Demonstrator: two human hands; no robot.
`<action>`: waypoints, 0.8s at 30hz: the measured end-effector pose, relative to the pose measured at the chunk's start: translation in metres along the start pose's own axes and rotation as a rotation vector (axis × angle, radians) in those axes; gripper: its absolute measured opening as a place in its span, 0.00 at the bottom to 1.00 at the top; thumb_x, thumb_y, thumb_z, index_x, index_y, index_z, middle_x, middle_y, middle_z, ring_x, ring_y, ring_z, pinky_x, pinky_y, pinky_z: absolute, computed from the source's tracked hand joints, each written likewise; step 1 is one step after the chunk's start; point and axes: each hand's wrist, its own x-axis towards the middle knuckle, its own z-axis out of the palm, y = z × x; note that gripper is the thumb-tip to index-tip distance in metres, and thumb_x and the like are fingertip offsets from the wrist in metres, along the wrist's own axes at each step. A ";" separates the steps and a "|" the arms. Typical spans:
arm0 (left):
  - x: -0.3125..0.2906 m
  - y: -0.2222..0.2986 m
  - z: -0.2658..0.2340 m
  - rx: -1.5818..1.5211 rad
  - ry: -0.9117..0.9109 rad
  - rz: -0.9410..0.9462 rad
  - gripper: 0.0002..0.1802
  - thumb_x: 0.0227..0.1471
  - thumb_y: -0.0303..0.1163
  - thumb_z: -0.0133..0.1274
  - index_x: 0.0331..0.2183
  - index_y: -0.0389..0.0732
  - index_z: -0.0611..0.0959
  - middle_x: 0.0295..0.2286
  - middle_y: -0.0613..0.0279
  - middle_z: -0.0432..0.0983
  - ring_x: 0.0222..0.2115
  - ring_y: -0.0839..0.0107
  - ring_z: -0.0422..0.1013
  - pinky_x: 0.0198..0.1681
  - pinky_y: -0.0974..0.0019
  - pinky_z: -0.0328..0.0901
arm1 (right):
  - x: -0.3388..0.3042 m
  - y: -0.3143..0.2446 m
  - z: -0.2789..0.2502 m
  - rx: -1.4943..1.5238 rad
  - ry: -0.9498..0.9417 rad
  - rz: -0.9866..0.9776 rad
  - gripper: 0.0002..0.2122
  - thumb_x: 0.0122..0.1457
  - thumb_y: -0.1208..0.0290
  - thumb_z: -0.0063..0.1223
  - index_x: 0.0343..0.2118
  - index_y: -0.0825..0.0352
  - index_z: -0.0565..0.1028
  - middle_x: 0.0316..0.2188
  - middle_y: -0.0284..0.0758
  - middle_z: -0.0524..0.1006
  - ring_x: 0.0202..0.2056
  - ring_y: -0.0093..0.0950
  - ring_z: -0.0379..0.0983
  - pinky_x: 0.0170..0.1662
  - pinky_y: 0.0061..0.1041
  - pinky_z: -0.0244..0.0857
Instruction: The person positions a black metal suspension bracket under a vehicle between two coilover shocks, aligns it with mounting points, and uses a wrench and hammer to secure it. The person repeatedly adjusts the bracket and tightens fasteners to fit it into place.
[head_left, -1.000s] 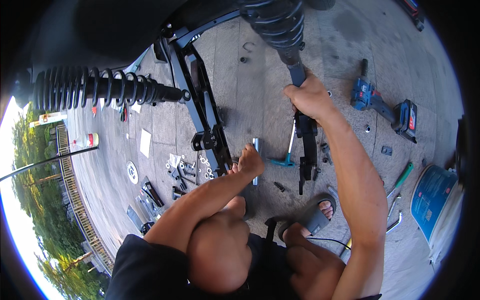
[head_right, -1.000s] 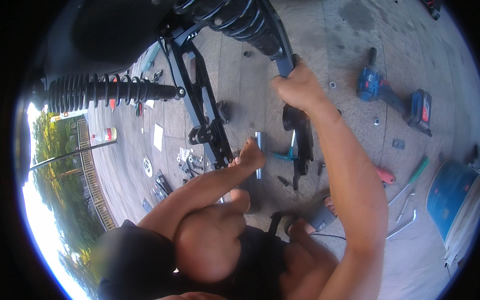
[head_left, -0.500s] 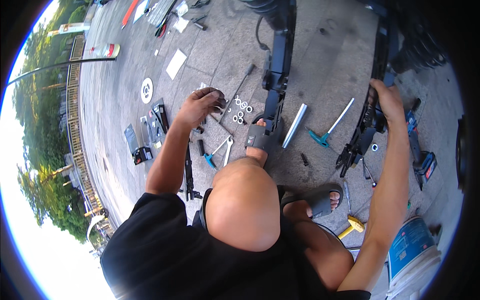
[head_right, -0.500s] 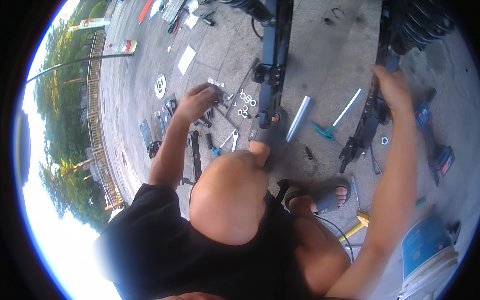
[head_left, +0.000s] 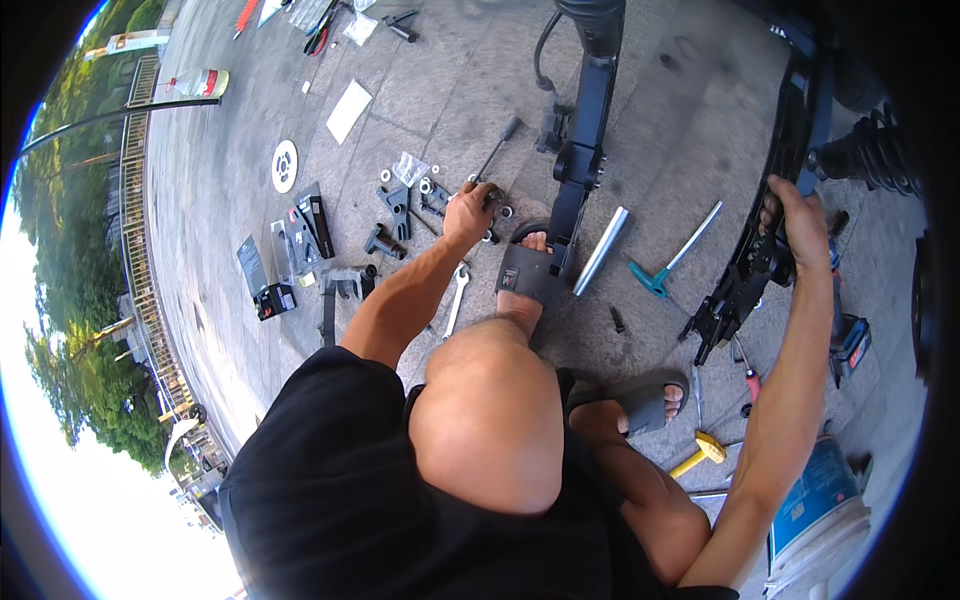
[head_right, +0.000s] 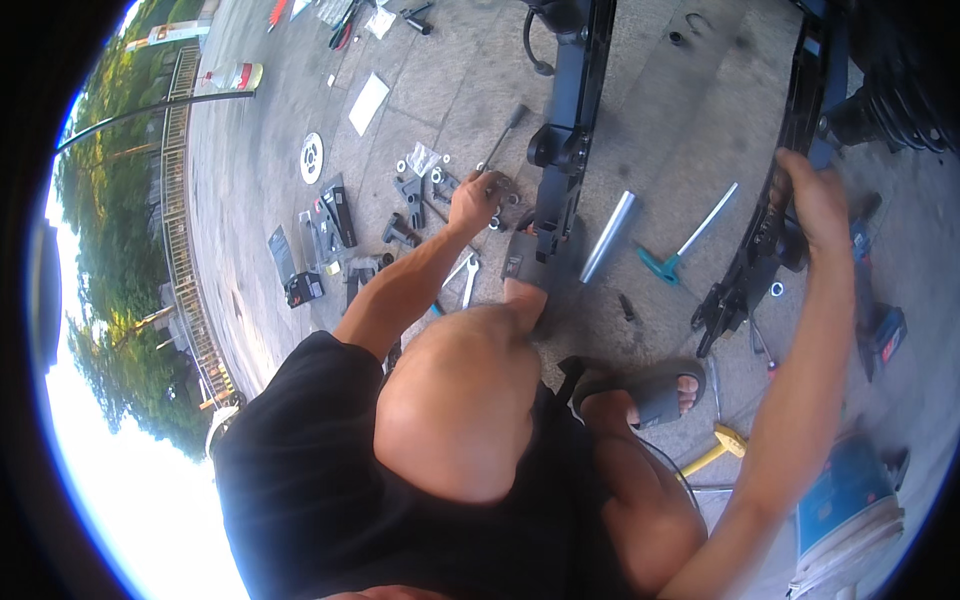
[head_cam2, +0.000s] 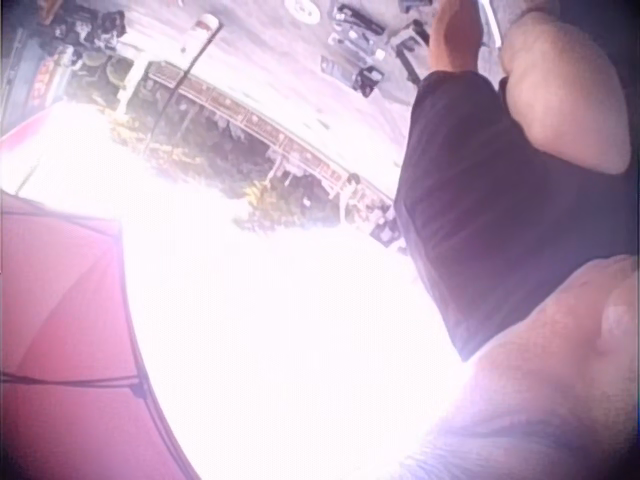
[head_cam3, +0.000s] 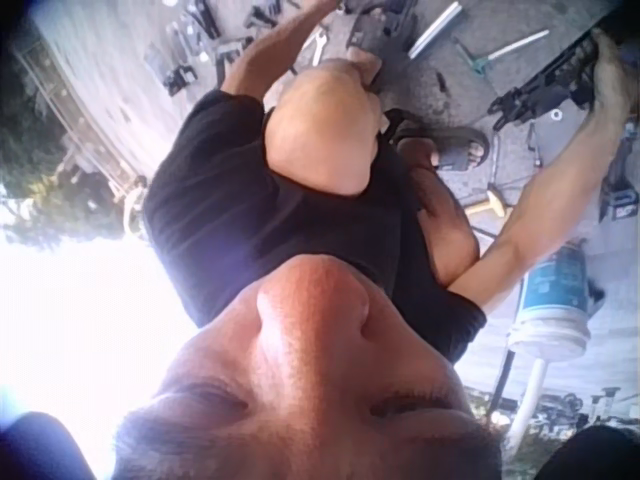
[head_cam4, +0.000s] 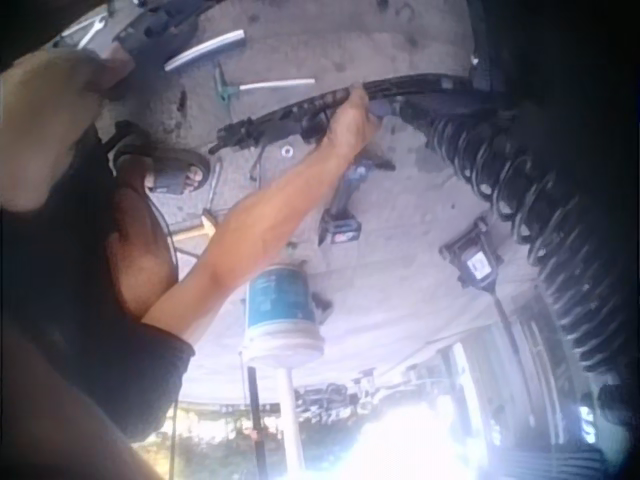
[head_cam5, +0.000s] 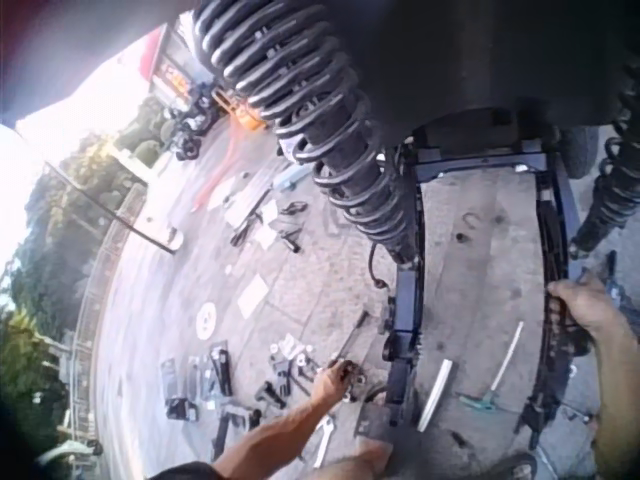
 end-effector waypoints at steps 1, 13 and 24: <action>0.002 0.000 0.001 -0.030 -0.016 -0.006 0.11 0.48 0.33 0.58 0.37 0.45 0.84 0.35 0.50 0.76 0.35 0.49 0.75 0.39 0.55 0.69 | 0.000 0.000 0.000 -0.026 0.009 0.003 0.12 0.57 0.62 0.55 0.23 0.65 0.74 0.16 0.29 0.72 0.19 0.22 0.69 0.25 0.24 0.63; -0.029 0.134 -0.141 -0.544 -0.122 0.016 0.10 0.53 0.30 0.56 0.35 0.32 0.82 0.24 0.56 0.80 0.25 0.75 0.76 0.30 0.70 0.69 | 0.002 0.003 0.009 -0.162 0.049 -0.095 0.10 0.59 0.68 0.50 0.22 0.63 0.72 0.15 0.28 0.70 0.17 0.22 0.68 0.22 0.24 0.62; 0.158 0.410 -0.142 0.106 0.255 0.574 0.13 0.52 0.38 0.53 0.34 0.40 0.85 0.29 0.48 0.82 0.33 0.52 0.79 0.41 0.55 0.72 | -0.021 -0.021 0.018 0.034 0.067 -0.133 0.20 0.52 0.68 0.50 0.47 0.75 0.71 0.24 0.40 0.76 0.28 0.31 0.75 0.32 0.31 0.68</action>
